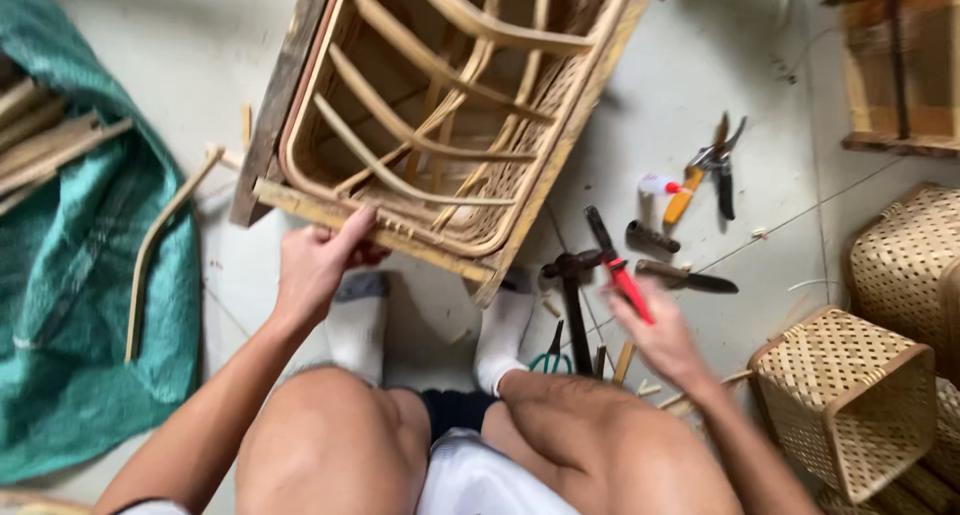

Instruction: The person is assembling a rectangular woven basket. They insert thin wooden strips into the basket frame, secure them with a hammer, and apply glue to the joints.

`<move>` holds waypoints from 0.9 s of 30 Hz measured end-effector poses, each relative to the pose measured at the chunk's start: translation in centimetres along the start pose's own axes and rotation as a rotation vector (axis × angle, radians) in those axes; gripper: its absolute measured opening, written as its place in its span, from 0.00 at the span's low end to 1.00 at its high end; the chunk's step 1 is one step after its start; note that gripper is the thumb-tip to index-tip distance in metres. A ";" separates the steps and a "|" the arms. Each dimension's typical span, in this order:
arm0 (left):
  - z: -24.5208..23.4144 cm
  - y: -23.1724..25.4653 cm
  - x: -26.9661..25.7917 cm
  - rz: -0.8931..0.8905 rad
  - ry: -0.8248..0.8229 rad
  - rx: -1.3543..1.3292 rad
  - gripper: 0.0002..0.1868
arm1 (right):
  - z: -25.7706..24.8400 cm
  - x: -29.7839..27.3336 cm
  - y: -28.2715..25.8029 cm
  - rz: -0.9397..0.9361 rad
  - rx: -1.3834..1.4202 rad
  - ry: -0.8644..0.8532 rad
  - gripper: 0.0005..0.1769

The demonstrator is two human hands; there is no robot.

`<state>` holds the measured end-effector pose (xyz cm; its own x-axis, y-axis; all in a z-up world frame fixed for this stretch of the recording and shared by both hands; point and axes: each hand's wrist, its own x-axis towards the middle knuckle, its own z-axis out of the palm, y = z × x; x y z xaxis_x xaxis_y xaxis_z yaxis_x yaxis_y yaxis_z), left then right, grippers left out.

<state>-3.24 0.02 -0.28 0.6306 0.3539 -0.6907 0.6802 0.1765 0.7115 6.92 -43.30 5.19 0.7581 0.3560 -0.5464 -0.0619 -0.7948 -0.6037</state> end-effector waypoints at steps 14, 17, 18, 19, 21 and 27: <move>-4.9 2.5 3.4 0.276 0.305 0.639 0.27 | 1.1 1.9 1.9 0.219 0.447 0.209 0.22; -2.9 1.5 0.9 0.318 0.335 0.595 0.29 | 0.4 4.1 1.4 0.178 0.454 0.266 0.22; -2.1 1.1 -0.1 0.293 0.338 0.576 0.29 | 0.4 4.7 1.5 0.175 0.435 0.278 0.22; -1.6 0.8 -0.8 0.268 0.342 0.558 0.29 | 0.6 5.3 1.7 0.215 0.511 0.252 0.23; -0.8 0.4 -1.4 0.319 0.345 0.446 0.28 | 1.2 6.1 2.5 0.296 0.656 0.194 0.24; -1.1 -0.5 -0.1 0.217 0.122 -0.284 0.28 | 3.5 6.2 7.0 0.362 0.493 0.222 0.23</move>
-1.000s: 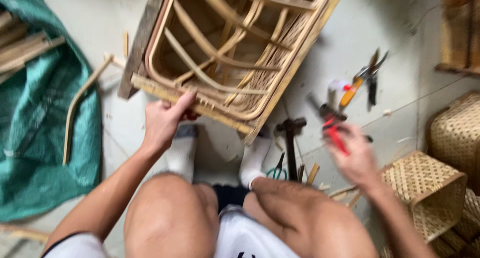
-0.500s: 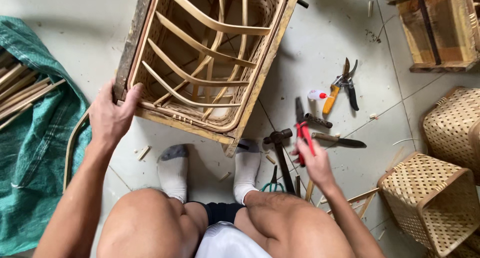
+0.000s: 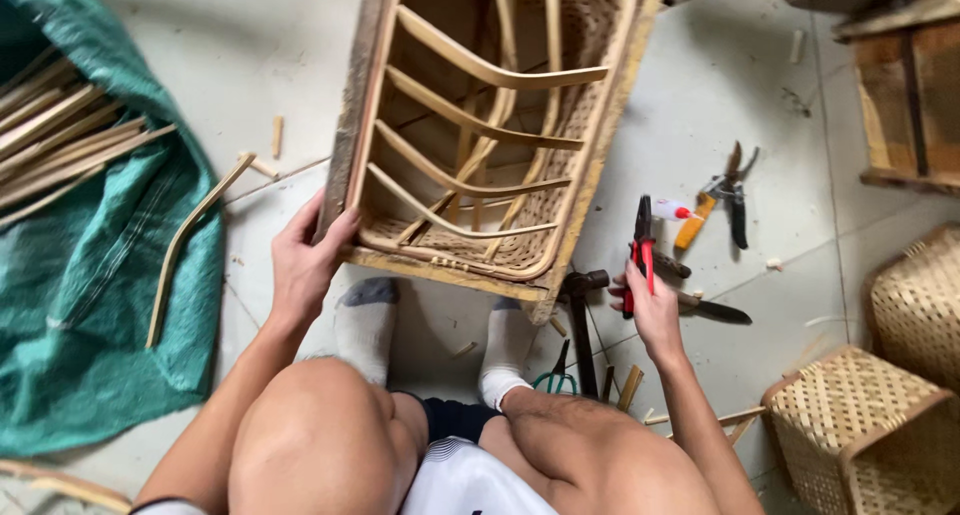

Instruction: The person is assembling a rectangular woven basket. They insert thin wooden strips into the basket frame, secure them with a hammer, and apply glue to the joints.

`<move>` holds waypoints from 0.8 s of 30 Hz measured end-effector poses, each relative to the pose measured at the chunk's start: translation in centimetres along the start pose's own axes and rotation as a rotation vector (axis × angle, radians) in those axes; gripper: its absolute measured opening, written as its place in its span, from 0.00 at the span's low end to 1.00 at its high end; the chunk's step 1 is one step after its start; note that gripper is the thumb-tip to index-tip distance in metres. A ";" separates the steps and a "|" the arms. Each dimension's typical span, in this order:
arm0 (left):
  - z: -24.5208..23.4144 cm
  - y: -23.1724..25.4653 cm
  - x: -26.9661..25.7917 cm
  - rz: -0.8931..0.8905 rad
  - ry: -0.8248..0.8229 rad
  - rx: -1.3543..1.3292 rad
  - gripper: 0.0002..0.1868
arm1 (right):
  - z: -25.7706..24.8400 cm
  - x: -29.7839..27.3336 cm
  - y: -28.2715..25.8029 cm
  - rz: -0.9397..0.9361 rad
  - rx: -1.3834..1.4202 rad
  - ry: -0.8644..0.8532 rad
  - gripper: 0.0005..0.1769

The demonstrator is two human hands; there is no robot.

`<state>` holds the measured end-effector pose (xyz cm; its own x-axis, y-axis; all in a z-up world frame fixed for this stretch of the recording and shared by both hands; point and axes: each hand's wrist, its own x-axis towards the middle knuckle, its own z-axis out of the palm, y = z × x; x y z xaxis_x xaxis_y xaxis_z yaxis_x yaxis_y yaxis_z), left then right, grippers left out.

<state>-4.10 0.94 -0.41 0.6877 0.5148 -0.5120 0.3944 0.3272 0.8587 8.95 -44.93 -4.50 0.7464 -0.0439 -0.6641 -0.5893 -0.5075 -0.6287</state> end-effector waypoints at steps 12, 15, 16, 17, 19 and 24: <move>-1.9 -8.3 -0.5 0.038 0.295 -0.090 0.17 | -2.1 2.5 8.7 -0.529 -1.079 0.213 0.24; -4.2 -10.6 -2.1 0.210 0.431 -0.084 0.14 | -2.2 3.7 8.8 -0.605 -1.026 0.182 0.25; -5.3 -11.4 -2.9 0.255 0.467 -0.071 0.13 | -2.9 3.7 8.7 -0.636 -1.066 0.149 0.24; -6.7 -12.1 -3.6 0.265 0.534 0.017 0.12 | -3.2 3.6 8.6 -0.667 -1.105 0.116 0.23; -10.7 -13.2 -5.0 0.280 0.668 0.204 0.10 | -3.9 2.8 8.1 -0.682 -1.021 0.132 0.23; -17.4 -15.5 -9.2 0.272 0.842 0.377 0.09 | -3.0 1.3 4.4 -0.877 -0.890 0.092 0.15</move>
<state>-27.15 4.92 -9.35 0.1792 0.9837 -0.0163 0.5573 -0.0878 0.8256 8.24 -49.76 -6.93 0.8213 0.5603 -0.1076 0.5023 -0.7995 -0.3293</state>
